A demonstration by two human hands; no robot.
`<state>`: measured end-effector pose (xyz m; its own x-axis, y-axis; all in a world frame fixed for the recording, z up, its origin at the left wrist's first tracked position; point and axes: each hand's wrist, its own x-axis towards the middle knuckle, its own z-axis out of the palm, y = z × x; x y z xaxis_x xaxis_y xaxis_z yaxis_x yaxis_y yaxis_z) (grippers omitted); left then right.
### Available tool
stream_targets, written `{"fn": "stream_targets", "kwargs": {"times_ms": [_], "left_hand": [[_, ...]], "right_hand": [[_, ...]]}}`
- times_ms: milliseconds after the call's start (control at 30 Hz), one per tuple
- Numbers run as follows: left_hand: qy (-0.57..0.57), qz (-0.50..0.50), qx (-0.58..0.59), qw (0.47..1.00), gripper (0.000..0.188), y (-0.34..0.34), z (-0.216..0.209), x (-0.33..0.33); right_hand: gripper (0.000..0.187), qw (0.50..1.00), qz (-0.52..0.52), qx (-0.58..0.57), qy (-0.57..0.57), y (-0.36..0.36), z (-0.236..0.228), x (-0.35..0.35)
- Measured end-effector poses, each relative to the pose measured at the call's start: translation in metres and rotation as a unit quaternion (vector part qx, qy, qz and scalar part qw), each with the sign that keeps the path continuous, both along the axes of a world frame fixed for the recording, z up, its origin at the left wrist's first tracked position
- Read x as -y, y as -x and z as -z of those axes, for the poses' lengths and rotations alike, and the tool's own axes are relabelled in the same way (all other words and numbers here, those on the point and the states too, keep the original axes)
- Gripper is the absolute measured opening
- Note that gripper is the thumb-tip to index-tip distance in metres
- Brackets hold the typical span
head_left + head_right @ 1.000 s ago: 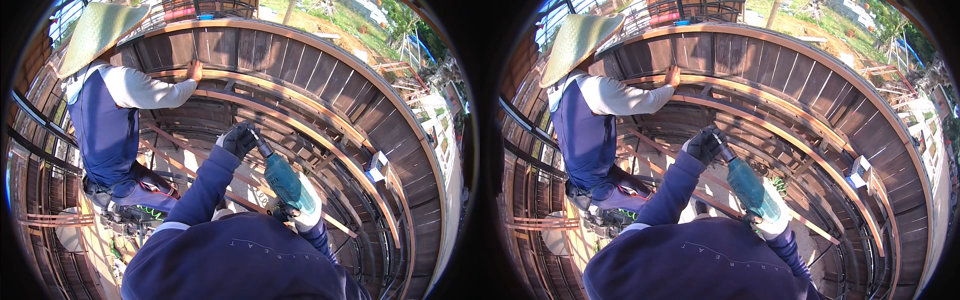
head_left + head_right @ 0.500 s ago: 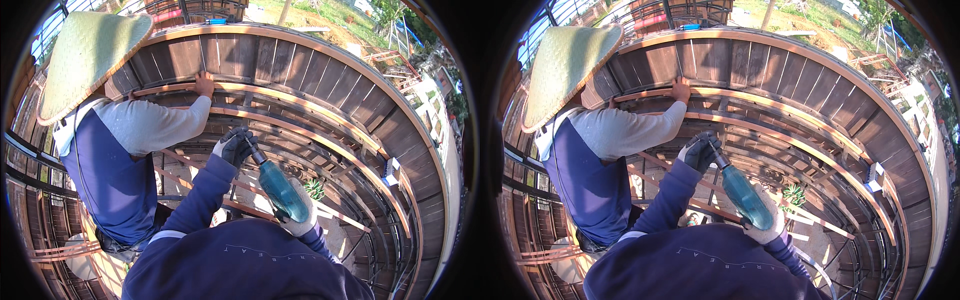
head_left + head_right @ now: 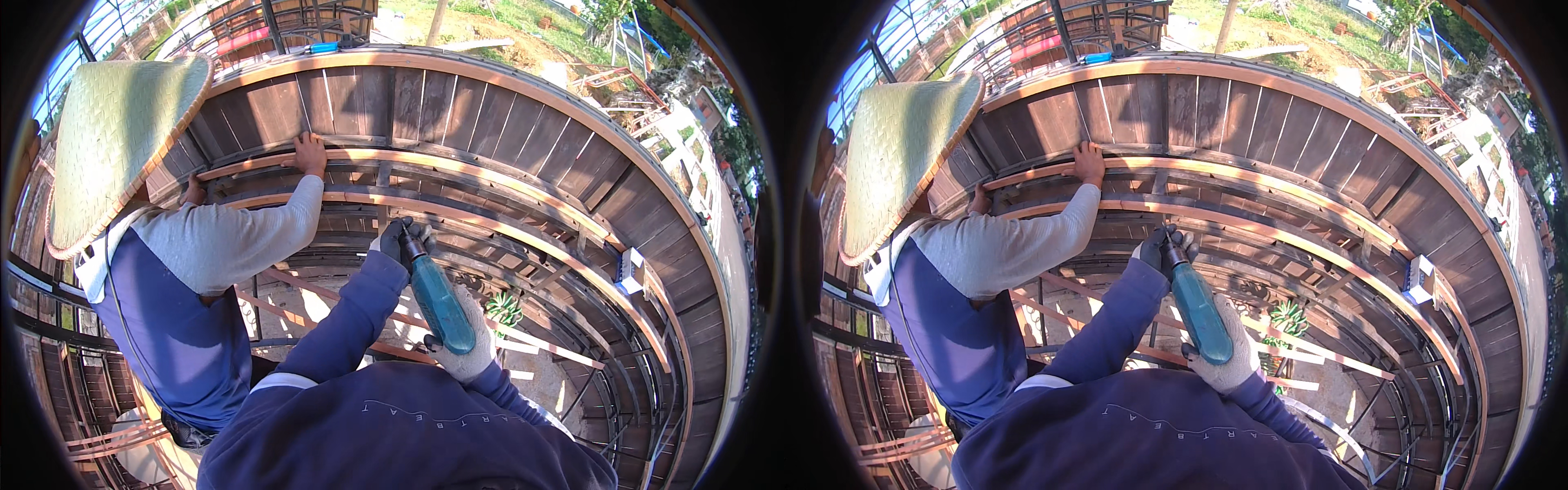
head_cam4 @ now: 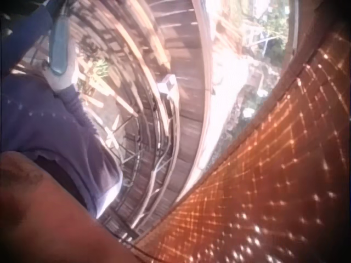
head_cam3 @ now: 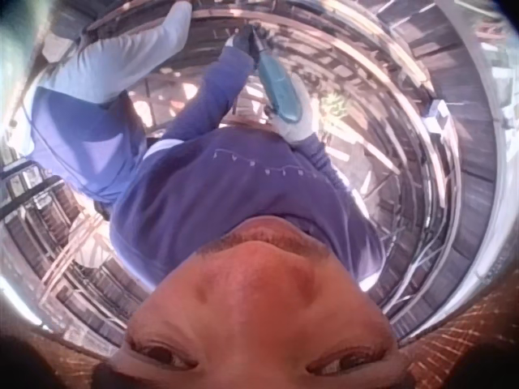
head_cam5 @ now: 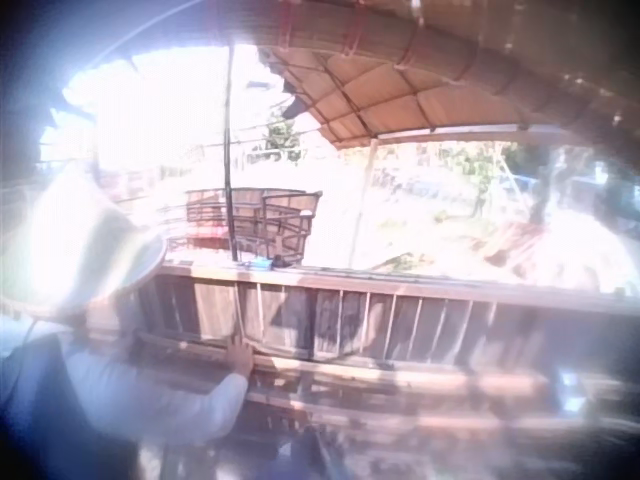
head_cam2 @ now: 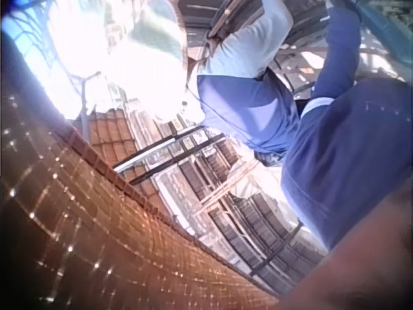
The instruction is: The person secures curved wooden slats onto a metal frame using a power drill and screws, while another person assists by holding the wood in place.
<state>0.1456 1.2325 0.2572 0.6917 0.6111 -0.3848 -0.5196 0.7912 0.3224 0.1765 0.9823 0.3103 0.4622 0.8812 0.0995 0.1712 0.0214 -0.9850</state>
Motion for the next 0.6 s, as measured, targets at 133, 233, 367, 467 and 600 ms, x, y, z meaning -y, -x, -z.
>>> {"fn": "stream_targets", "kwargs": {"times_ms": [133,233,367,467,600], "left_hand": [[0.017,-0.056,0.012,0.998,0.018,-0.018,-0.012,-0.023],[0.01,-0.045,0.035,0.998,0.017,-0.019,-0.022,-0.034],[0.043,-0.019,0.051,0.998,0.021,-0.034,-0.001,-0.051],[0.008,-0.013,0.021,1.0,0.022,-0.058,-0.002,-0.056],[0.011,0.021,-0.041,0.999,0.022,-0.084,0.021,-0.095]], "right_hand": [[0.099,0.982,-0.045,0.179,-0.049,-0.025,-0.011,-0.008],[0.105,0.988,-0.047,0.127,-0.08,-0.032,0.024,-0.018],[0.11,0.987,-0.022,0.155,-0.045,-0.035,0.034,-0.034],[0.109,0.992,-0.008,0.13,0.005,-0.041,0.034,-0.049],[0.1,0.97,0.032,0.222,0.09,-0.05,-0.005,-0.078]]}}
